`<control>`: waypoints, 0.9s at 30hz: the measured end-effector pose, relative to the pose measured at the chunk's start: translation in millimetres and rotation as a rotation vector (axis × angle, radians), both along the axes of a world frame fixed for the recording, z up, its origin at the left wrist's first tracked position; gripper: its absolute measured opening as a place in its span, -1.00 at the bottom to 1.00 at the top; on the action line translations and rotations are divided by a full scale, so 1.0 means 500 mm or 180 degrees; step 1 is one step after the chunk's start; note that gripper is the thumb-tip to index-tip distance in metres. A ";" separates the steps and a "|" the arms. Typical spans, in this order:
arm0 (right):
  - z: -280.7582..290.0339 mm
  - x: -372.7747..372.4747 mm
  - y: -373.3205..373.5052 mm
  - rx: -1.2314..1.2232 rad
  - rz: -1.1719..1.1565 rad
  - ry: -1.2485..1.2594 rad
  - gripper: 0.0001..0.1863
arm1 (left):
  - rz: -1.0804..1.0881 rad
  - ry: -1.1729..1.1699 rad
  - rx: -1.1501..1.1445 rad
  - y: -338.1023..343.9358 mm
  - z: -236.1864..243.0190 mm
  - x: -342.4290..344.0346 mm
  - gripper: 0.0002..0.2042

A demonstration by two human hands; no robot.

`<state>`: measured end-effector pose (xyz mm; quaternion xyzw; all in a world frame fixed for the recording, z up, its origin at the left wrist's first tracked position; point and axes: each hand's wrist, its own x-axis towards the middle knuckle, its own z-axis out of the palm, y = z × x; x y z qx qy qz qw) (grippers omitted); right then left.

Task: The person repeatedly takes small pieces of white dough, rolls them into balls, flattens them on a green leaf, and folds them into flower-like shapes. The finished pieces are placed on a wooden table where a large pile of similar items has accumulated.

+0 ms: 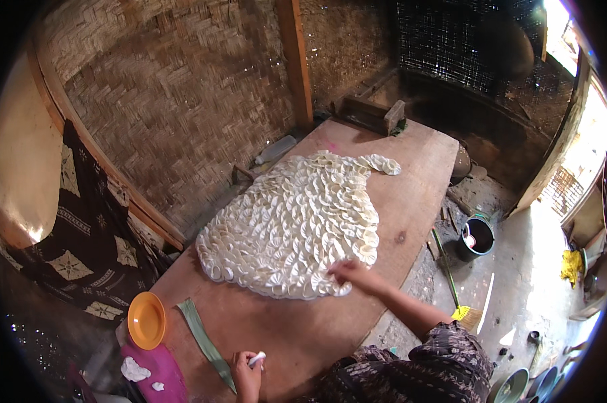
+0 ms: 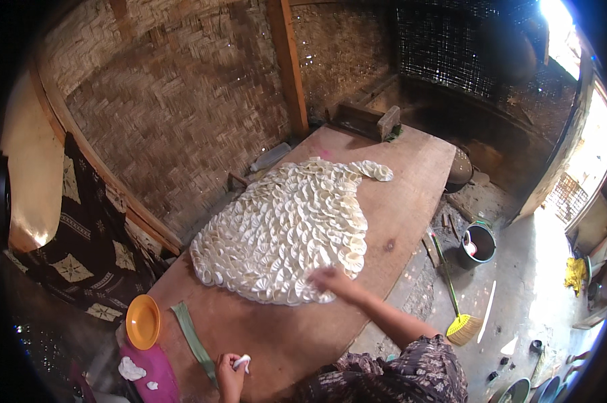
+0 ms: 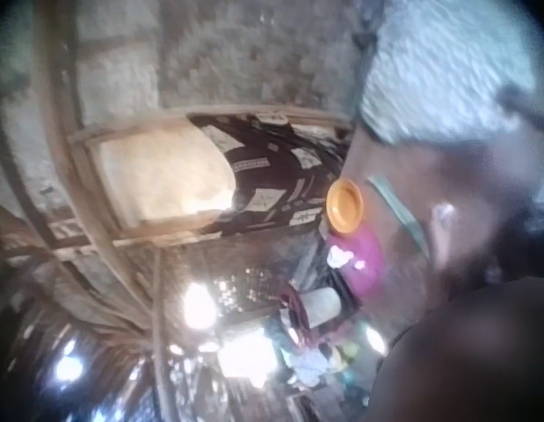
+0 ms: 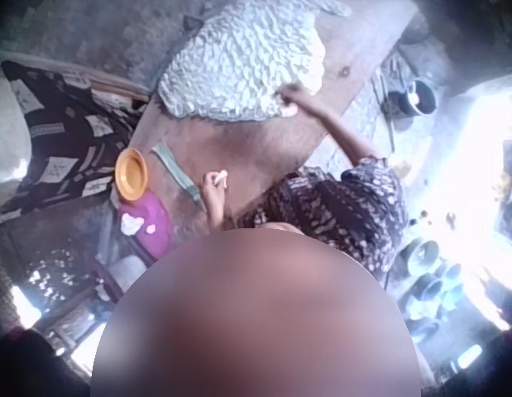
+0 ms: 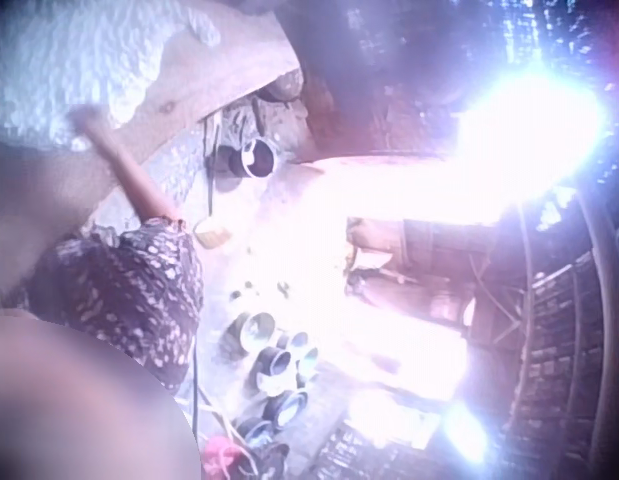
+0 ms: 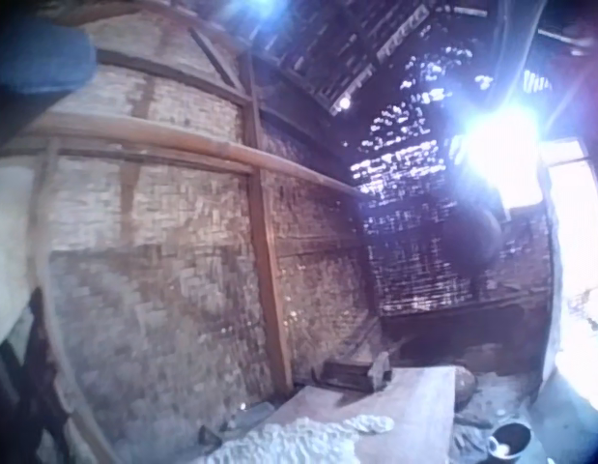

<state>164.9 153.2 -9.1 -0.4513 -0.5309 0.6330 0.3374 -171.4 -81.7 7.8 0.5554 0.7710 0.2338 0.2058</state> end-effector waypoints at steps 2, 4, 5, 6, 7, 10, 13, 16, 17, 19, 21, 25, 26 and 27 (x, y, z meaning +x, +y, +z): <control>-0.010 -0.110 -0.130 -0.0744 0.0751 0.1137 -0.43 | -0.0102 -0.0433 0.0485 0.000 0.012 0.030 -0.78; -0.017 -0.211 -0.225 -0.1099 0.1019 0.1565 -0.36 | -0.0129 -0.1113 0.0430 -0.006 0.026 0.055 -0.77; -0.020 -0.254 -0.262 -0.1716 0.1229 0.2056 -0.34 | -0.0153 -0.1555 0.0407 -0.010 0.032 0.066 -0.72; -0.023 -0.284 -0.293 -0.2371 0.1544 0.2627 -0.33 | -0.0410 -0.1402 0.0814 -0.024 0.042 0.069 -0.69; -0.028 -0.297 -0.318 -0.2561 0.1559 0.2771 -0.36 | -0.0461 -0.1178 0.1008 -0.034 0.050 0.068 -0.65; -0.033 -0.339 -0.377 -0.3299 0.1813 0.3110 -0.44 | -0.0241 -0.0444 0.1489 -0.087 0.087 -0.009 -0.58; -0.025 -0.368 -0.420 -0.3642 0.1124 0.3022 -0.51 | 0.0294 0.0084 0.1520 -0.179 0.110 -0.160 -0.53; -0.005 -0.409 -0.461 -0.3568 0.0575 0.3094 -0.55 | 0.0713 0.0782 0.1036 -0.298 0.088 -0.305 -0.45; 0.003 -0.429 -0.475 -0.3614 0.0702 0.3382 -0.54 | 0.0769 0.1035 0.0825 -0.341 0.076 -0.347 -0.42; 0.017 -0.484 -0.507 -0.3487 0.1094 0.3560 -0.59 | 0.0820 0.1240 0.0596 -0.413 0.040 -0.413 -0.37; 0.030 -0.554 -0.538 -0.3327 0.1379 0.3660 -0.66 | 0.0920 0.1430 0.0683 -0.442 0.001 -0.477 -0.35; 0.057 -0.668 -0.617 -0.3006 0.1026 0.3082 -0.77 | 0.0693 0.1879 0.1079 -0.415 -0.046 -0.621 -0.41; 0.064 -0.687 -0.637 -0.2893 0.0992 0.2977 -0.78 | 0.0479 0.2001 0.1142 -0.404 -0.050 -0.647 -0.43; 0.071 -0.712 -0.651 -0.2848 0.1090 0.3003 -0.75 | 0.0356 0.1736 0.0937 -0.397 -0.049 -0.668 -0.46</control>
